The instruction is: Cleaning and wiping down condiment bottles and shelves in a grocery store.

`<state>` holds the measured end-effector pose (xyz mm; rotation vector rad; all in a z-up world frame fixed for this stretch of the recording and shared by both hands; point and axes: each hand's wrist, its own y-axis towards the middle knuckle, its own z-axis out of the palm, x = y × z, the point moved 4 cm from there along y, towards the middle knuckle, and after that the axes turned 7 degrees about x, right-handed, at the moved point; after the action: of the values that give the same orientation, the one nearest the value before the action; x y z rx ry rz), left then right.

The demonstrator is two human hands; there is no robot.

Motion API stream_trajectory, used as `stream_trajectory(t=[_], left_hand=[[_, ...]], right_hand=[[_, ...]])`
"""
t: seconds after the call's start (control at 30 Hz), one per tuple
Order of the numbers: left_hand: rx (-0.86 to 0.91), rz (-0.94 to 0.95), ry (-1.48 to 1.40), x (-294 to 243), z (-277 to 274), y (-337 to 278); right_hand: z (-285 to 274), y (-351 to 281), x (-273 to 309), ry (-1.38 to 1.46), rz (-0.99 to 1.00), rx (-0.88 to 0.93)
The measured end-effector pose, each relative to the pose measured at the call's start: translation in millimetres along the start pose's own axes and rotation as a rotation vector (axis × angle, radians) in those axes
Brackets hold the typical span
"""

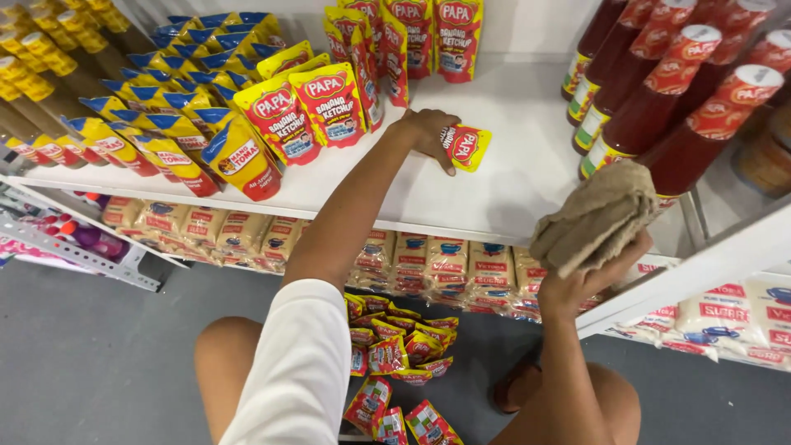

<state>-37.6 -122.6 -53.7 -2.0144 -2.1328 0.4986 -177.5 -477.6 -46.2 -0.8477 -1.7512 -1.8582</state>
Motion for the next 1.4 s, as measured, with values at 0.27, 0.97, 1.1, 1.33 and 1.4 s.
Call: stream_trajectory(t=[0.27,0.97,1.1,1.33,1.4], left_hand=[[-0.735,0.01,0.377,2.3,-16.7,-53.1],[-1.232,-0.274,-0.074,75.9,-18.0,-188.7],[-1.145,-0.341,0.204,66.0,-1.2,-172.6],[-0.976,0.458,-0.304,-119.5,-20.4,-166.4],[-0.849,0.457,-0.318,-174.1,-18.7,-143.3]], right_hand=[[25.1,-10.8,-12.8,0.18,0.089,0.059],[18.5,-11.7,-13.6,0.218,0.227,-0.009],[3.2,-3.4,-14.9,0.094,0.234,-0.086],[-21.4,7.5,-35.6,0.027,0.165,-0.292],[-28.3,4.4,-44.0,-0.026,0.115,-0.352]])
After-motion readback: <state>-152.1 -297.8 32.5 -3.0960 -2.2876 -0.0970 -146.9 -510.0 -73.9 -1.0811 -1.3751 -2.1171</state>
